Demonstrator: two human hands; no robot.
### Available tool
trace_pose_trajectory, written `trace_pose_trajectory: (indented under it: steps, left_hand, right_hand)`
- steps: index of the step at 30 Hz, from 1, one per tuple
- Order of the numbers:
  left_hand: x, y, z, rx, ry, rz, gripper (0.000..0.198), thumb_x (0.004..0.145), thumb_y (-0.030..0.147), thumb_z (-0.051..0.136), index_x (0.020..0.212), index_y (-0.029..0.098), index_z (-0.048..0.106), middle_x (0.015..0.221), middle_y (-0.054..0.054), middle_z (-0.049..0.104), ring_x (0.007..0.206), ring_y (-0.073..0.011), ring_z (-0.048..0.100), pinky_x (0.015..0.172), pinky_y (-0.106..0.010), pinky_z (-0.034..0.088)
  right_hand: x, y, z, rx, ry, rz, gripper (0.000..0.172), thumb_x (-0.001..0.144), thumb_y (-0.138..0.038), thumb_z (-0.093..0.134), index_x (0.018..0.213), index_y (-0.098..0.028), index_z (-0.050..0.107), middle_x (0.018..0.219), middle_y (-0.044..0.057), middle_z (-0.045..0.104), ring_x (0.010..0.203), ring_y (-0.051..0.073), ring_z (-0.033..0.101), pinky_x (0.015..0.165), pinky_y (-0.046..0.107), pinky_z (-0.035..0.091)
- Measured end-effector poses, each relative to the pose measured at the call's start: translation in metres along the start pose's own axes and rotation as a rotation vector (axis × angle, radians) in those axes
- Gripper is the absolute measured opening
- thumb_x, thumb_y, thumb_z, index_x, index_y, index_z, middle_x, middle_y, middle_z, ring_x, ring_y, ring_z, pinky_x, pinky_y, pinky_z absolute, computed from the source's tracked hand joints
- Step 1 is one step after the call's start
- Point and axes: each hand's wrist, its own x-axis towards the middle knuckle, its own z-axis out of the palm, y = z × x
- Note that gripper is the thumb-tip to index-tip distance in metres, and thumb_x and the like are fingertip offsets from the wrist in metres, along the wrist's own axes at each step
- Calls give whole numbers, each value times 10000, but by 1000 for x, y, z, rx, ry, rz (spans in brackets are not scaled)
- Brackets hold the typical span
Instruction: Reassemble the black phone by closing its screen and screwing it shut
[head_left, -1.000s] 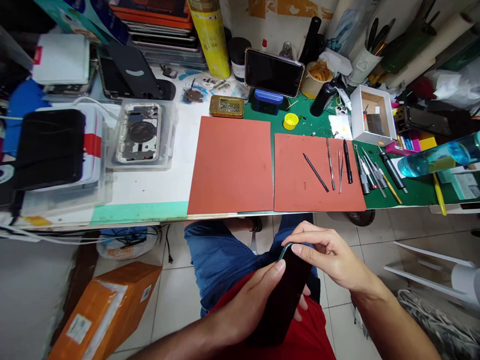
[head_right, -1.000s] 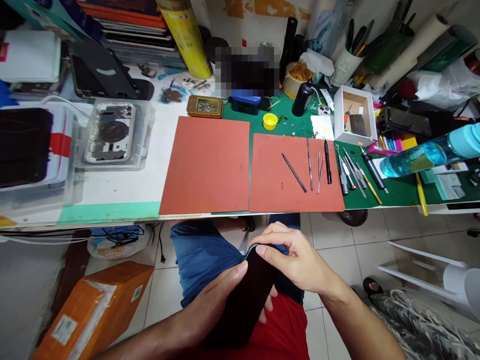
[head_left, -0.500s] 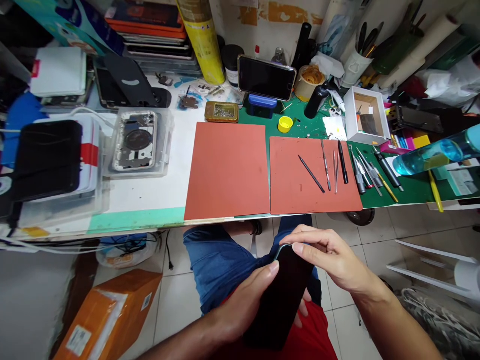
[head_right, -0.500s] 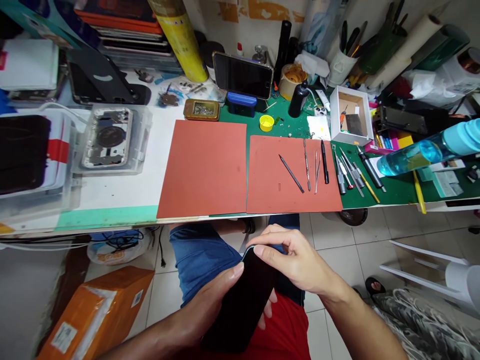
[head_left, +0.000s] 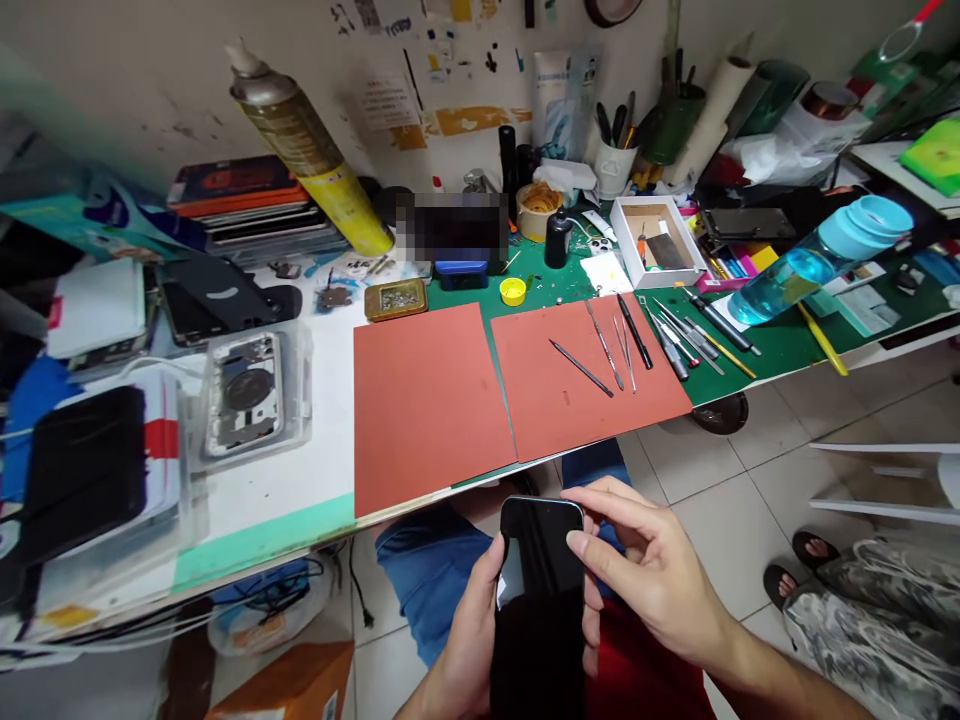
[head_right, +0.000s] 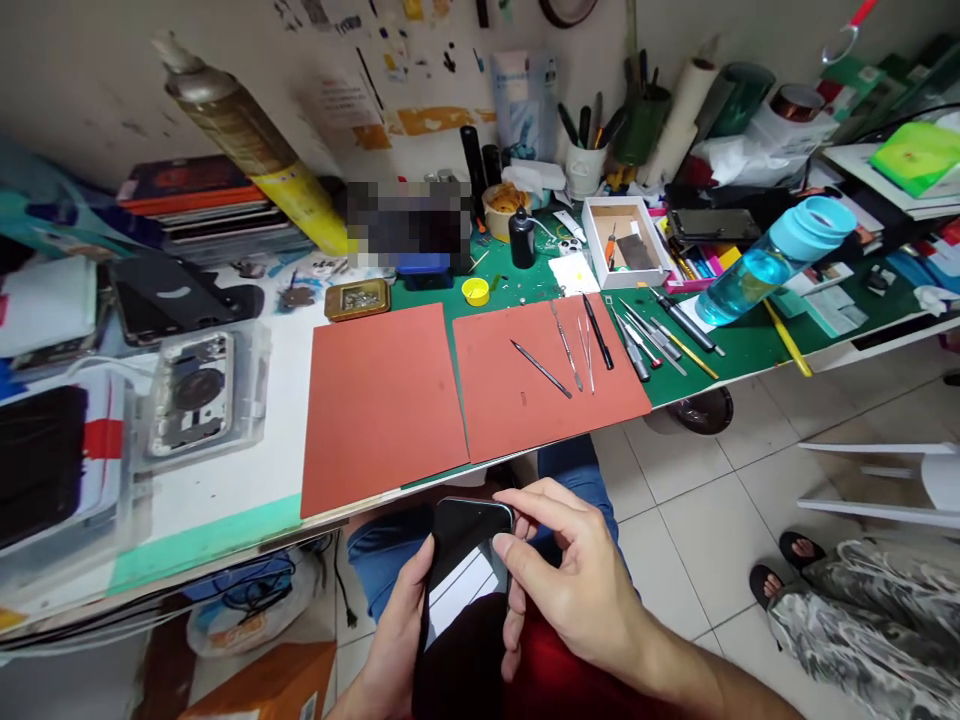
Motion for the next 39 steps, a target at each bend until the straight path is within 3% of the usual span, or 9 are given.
trace_pose_trajectory:
  steps: [4,11,17,21,24,30,34,39]
  left_hand:
    - [-1,-3,-1,-50,-5,-64,1150,849,1104,317,1159,129,842,953,-181,840,896,-363,796,880,-499,647]
    - [-2,-4,3,-21,35,-53,1140,878,1085,285,1198,142,842,964,-171,842,942,-375,792,862,-492,654]
    - [-5,3,13,-104,114,-45,1026,911,1015,464,1329,146,816,1000,-161,866,1029,-398,803,860,-483,667]
    - [-7,8,24,-279,145,-41,928,940,924,586,1321,109,815,1049,-175,875,1103,-411,806,986,-505,650]
    - [-7,13,29,-346,127,-67,863,949,888,619,1261,113,834,1042,-174,875,1120,-412,805,1017,-512,636]
    - [-3,17,27,-369,-24,-48,861,976,876,587,1060,61,849,1012,-216,861,979,-397,837,880,-443,629]
    - [-4,17,25,-333,-2,-47,910,964,917,547,1091,68,848,996,-214,858,966,-400,831,947,-502,625]
    - [-6,19,25,-260,0,-75,956,931,966,520,1044,76,849,967,-218,854,967,-399,817,1011,-530,614]
  right_hand:
    - [1,-2,-2,16,11,-18,361,1039,-518,783,1307,-279,812,1152,26,582,515,105,739,413,254,611]
    - [2,-3,-4,29,14,-38,299,1045,-490,784,1258,-286,832,1152,18,599,511,90,720,418,251,612]
    - [3,-6,-6,57,11,-5,333,1025,-524,800,1243,-277,846,1172,23,602,510,91,725,417,240,606]
    - [3,-6,-6,64,9,23,361,1030,-533,791,1289,-284,833,1200,28,583,511,76,717,426,227,595]
    - [3,-4,-6,85,-5,23,382,1017,-500,817,1355,-323,809,1178,11,560,533,64,714,471,223,613]
    - [5,-3,-8,58,-8,-18,339,1039,-456,792,1358,-347,826,1153,21,584,592,72,707,480,220,601]
    - [6,-2,-9,34,8,-40,317,1043,-443,792,1344,-354,839,1112,19,599,652,85,712,491,203,599]
    - [6,-3,-8,73,1,-28,304,1049,-466,788,1323,-348,844,1112,0,585,573,67,716,478,215,615]
